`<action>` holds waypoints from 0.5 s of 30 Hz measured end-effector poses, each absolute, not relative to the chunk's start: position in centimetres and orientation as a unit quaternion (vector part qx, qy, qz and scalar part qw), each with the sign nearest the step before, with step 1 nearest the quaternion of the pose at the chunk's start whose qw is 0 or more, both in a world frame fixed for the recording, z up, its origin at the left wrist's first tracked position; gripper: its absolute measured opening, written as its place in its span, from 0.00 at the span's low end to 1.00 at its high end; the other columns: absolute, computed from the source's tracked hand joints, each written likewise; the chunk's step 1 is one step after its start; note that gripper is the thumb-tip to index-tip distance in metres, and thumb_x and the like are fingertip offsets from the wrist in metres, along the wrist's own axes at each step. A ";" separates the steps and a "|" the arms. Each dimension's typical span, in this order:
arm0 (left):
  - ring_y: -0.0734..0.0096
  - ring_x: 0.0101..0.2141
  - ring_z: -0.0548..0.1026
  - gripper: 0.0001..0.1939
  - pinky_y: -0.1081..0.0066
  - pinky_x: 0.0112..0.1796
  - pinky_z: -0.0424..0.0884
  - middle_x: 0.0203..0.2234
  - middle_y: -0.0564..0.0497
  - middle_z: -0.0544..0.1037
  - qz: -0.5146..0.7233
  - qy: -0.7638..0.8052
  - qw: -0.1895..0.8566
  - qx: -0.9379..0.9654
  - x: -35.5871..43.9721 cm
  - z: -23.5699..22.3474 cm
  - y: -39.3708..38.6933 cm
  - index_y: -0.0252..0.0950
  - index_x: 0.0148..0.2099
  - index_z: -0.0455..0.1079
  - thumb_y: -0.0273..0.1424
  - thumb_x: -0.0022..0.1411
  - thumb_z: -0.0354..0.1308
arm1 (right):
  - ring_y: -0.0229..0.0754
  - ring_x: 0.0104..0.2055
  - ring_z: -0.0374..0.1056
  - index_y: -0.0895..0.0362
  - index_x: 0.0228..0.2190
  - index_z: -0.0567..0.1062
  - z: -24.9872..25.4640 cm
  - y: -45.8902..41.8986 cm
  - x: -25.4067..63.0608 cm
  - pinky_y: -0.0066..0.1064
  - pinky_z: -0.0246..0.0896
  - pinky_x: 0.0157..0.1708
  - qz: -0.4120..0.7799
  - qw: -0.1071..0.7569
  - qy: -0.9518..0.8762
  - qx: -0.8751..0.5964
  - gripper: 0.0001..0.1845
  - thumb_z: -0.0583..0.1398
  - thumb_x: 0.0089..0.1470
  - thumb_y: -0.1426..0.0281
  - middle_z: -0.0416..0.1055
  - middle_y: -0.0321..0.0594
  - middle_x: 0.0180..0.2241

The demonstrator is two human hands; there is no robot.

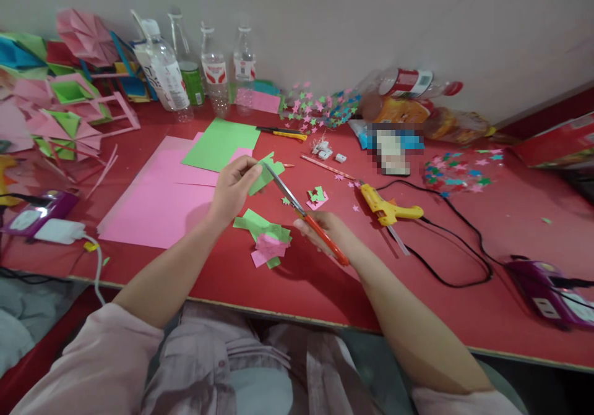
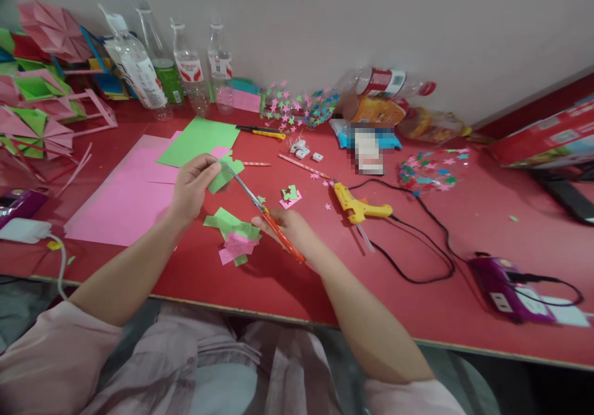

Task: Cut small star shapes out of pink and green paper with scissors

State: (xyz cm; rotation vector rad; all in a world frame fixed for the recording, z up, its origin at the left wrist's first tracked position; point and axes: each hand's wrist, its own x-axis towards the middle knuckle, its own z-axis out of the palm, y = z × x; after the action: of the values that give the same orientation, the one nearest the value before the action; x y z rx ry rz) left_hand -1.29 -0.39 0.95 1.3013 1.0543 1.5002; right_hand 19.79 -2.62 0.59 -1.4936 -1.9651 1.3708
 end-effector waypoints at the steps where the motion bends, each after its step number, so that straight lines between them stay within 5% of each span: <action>1: 0.82 0.17 0.67 0.10 0.79 0.21 0.65 0.15 0.58 0.69 0.610 0.422 0.422 0.521 -1.3 0.9 -0.3 0.36 0.26 0.66 0.31 0.59 0.57 | 0.33 0.18 0.51 0.54 0.20 0.59 0.7 -2.7 19.8 0.29 0.45 0.19 0.482 0.158 -0.685 -0.524 0.31 0.57 0.47 0.39 0.53 0.30 0.17; 6: 0.83 0.14 0.59 0.10 0.79 0.16 0.55 0.13 0.60 0.62 0.610 0.428 0.413 0.524 -1.5 0.4 -0.1 0.37 0.26 0.64 0.31 0.59 0.57 | 0.33 0.19 0.51 0.53 0.20 0.58 0.8 -2.9 19.7 0.28 0.45 0.20 0.481 0.139 -0.693 -0.518 0.32 0.57 0.45 0.38 0.52 0.29 0.17; 15: 0.83 0.14 0.58 0.10 0.78 0.16 0.55 0.12 0.60 0.60 0.620 0.430 0.431 0.495 -0.9 0.8 -0.6 0.37 0.25 0.64 0.31 0.58 0.57 | 0.34 0.19 0.53 0.54 0.21 0.59 0.6 -3.0 19.7 0.28 0.48 0.19 0.483 0.153 -0.694 -0.512 0.29 0.57 0.50 0.42 0.53 0.30 0.18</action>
State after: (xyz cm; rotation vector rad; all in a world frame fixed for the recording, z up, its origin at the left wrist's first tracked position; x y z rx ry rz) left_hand -0.86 -0.56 0.83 1.2347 1.0723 1.5448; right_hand 19.74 -3.00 0.61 -1.4681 -1.9887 1.3852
